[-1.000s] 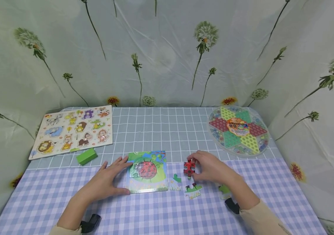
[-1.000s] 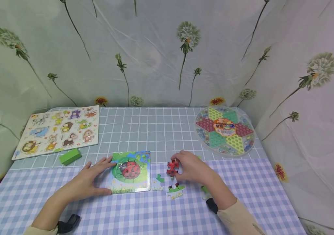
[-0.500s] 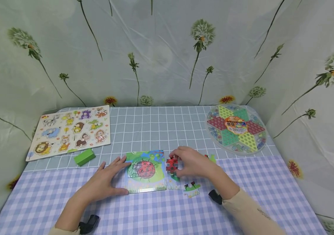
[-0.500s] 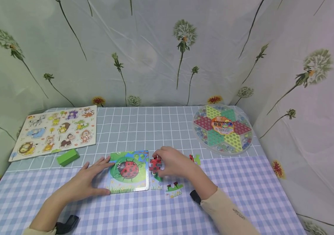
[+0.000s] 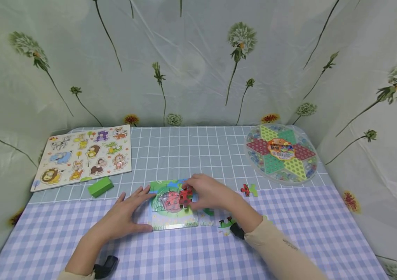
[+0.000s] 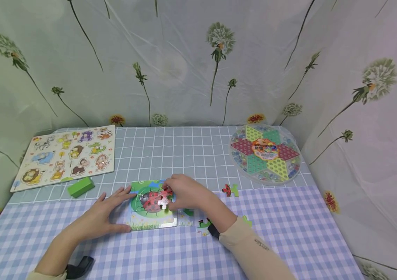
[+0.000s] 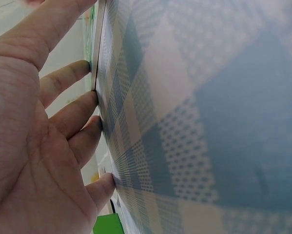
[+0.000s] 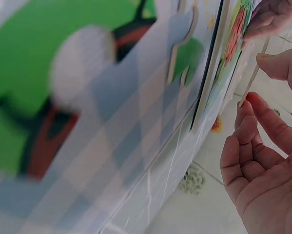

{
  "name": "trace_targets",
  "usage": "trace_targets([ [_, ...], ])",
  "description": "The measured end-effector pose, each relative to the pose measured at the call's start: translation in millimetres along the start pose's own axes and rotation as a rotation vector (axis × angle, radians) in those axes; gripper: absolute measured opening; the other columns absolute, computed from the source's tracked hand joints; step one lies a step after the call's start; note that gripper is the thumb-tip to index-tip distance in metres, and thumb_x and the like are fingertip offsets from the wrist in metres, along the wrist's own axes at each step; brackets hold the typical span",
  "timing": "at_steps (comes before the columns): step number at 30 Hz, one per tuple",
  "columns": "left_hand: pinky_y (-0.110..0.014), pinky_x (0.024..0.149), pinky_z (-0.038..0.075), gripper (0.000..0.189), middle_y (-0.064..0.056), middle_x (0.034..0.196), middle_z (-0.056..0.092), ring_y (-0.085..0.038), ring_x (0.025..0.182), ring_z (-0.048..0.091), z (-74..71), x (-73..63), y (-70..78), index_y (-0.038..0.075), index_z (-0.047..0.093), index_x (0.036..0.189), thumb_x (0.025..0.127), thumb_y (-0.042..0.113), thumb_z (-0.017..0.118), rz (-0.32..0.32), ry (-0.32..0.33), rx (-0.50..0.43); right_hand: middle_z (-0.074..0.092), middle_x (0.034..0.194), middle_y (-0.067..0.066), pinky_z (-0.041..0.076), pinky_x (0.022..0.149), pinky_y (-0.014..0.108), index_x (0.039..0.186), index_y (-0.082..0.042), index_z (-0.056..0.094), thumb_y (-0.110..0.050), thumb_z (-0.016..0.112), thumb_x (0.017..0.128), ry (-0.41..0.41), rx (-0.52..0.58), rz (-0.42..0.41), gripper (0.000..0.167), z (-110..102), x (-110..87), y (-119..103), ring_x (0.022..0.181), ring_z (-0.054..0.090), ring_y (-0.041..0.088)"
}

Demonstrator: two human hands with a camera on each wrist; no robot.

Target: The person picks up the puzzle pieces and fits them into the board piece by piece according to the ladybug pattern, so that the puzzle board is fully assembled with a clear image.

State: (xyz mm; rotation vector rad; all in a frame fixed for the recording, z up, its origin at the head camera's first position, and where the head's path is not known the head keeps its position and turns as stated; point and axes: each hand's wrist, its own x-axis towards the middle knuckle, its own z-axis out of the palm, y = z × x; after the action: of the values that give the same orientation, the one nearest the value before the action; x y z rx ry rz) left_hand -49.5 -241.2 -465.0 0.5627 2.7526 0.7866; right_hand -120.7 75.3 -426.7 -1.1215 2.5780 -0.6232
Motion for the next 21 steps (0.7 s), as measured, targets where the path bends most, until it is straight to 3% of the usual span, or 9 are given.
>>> trace_targets([
  [7, -0.084, 0.122, 0.015, 0.097, -0.010, 0.174, 0.039, -0.046, 0.161, 0.033, 0.0, 0.7, 0.1, 0.022, 0.055, 0.158, 0.075, 0.049, 0.096, -0.002, 0.000, 0.003, 0.068, 0.104, 0.001, 0.048, 0.078, 0.021, 0.125, -0.009, 0.074, -0.019, 0.084, 0.084, -0.033, 0.009, -0.014, 0.043, 10.7, 16.9, -6.1, 0.090, 0.053, 0.011],
  [14, -0.084, 0.122, 0.015, 0.097, -0.010, 0.174, 0.039, -0.046, 0.161, 0.033, -0.1, 0.5, 0.2, 0.022, 0.054, 0.158, 0.075, 0.048, 0.096, 0.001, 0.000, 0.010, 0.072, 0.112, 0.000, 0.055, 0.086, 0.021, 0.126, -0.010, 0.076, -0.020, 0.086, 0.080, -0.069, -0.028, -0.020, 0.048, 19.5, 30.6, -12.1, 0.094, 0.058, 0.009],
  [21, -0.084, 0.122, 0.015, 0.098, -0.010, 0.174, 0.038, -0.046, 0.161, 0.033, 0.6, 0.5, -0.8, 0.022, 0.054, 0.159, 0.075, 0.048, 0.096, 0.009, 0.003, 0.005, 0.069, 0.105, -0.001, 0.049, 0.076, 0.018, 0.122, -0.012, 0.077, -0.022, 0.086, 0.080, -0.090, -0.054, -0.020, 0.044, 21.6, 36.5, -15.1, 0.087, 0.054, 0.007],
])
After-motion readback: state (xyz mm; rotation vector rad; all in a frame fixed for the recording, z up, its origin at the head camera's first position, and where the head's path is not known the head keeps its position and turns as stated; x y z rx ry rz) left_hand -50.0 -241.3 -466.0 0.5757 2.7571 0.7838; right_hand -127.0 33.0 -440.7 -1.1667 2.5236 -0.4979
